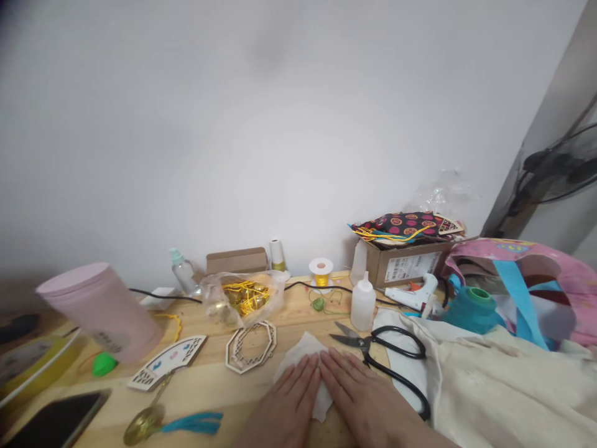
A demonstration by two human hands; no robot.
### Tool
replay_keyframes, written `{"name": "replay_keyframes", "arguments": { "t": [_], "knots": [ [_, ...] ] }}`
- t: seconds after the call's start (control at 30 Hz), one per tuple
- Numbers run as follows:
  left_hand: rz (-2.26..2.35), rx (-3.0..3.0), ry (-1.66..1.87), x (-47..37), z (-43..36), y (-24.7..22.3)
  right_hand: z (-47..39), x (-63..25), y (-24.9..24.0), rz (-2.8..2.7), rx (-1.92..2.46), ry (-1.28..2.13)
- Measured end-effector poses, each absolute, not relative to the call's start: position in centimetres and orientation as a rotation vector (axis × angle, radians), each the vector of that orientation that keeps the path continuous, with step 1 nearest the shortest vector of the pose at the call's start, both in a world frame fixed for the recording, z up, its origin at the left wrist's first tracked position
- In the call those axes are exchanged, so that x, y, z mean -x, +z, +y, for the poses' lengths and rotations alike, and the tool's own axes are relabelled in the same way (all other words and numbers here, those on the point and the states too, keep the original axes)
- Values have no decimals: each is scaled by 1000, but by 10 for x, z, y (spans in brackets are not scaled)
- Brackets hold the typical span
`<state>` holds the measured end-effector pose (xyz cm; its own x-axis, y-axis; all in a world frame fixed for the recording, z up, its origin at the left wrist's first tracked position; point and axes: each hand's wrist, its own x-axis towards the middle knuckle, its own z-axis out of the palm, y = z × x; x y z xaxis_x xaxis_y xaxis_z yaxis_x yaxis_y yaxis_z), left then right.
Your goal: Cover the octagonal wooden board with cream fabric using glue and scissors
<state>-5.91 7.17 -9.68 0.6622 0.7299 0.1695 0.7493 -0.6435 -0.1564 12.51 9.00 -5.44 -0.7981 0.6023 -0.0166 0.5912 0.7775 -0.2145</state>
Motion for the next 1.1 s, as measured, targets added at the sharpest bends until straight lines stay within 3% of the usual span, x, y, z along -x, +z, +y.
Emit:
{"name": "replay_keyframes", "arguments": {
  "t": [0.3,0.57,1.1],
  "knots": [
    [-1374,2636,-230,62,73,-84,103,-132,-91,-2915,915,382],
    [-1239,2349,-464,72,65,-114,92,-125,-46,-2911,1096,352],
    [-1269,2363,-216,83,70,-127,114,-103,-60,-2853,895,320]
  ]
}}
